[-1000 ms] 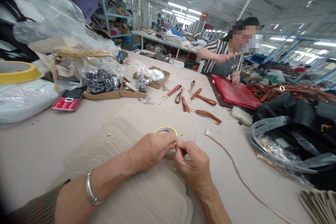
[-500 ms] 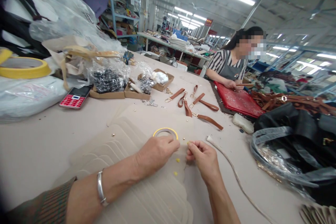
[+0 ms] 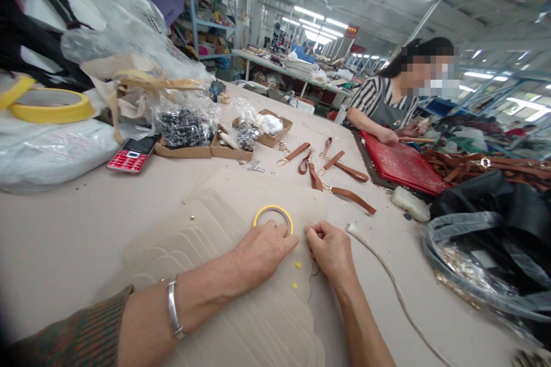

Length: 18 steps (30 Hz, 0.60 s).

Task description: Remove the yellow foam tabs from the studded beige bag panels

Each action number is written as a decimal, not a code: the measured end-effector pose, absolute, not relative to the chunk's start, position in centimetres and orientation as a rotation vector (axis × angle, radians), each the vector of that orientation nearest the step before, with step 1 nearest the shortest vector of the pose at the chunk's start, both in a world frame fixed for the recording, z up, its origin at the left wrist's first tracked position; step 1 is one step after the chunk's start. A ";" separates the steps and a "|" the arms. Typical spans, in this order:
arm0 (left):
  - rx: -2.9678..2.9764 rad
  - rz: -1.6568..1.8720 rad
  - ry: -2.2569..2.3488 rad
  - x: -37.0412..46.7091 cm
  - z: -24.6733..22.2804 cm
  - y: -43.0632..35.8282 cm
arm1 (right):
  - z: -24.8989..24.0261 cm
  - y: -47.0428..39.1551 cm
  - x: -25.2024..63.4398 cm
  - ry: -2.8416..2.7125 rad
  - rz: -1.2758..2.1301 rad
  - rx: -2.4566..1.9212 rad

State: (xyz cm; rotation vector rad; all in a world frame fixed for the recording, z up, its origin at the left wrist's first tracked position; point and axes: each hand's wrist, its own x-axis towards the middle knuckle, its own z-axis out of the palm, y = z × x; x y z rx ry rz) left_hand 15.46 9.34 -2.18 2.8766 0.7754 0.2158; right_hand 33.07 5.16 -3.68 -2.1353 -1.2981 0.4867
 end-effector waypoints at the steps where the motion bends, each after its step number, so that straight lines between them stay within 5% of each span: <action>1: 2.872 0.220 0.770 15.4 -2.1 9.3 | -3.7 5.2 33.1 -1.325 0.443 -2.154; 12: 2.867 0.301 0.696 14.7 -1.6 9.7 | -4.6 3.7 33.6 -0.964 0.674 -1.821; 18: 2.777 0.403 0.606 14.0 -1.1 10.1 | -4.2 4.1 33.2 -1.297 0.412 -2.046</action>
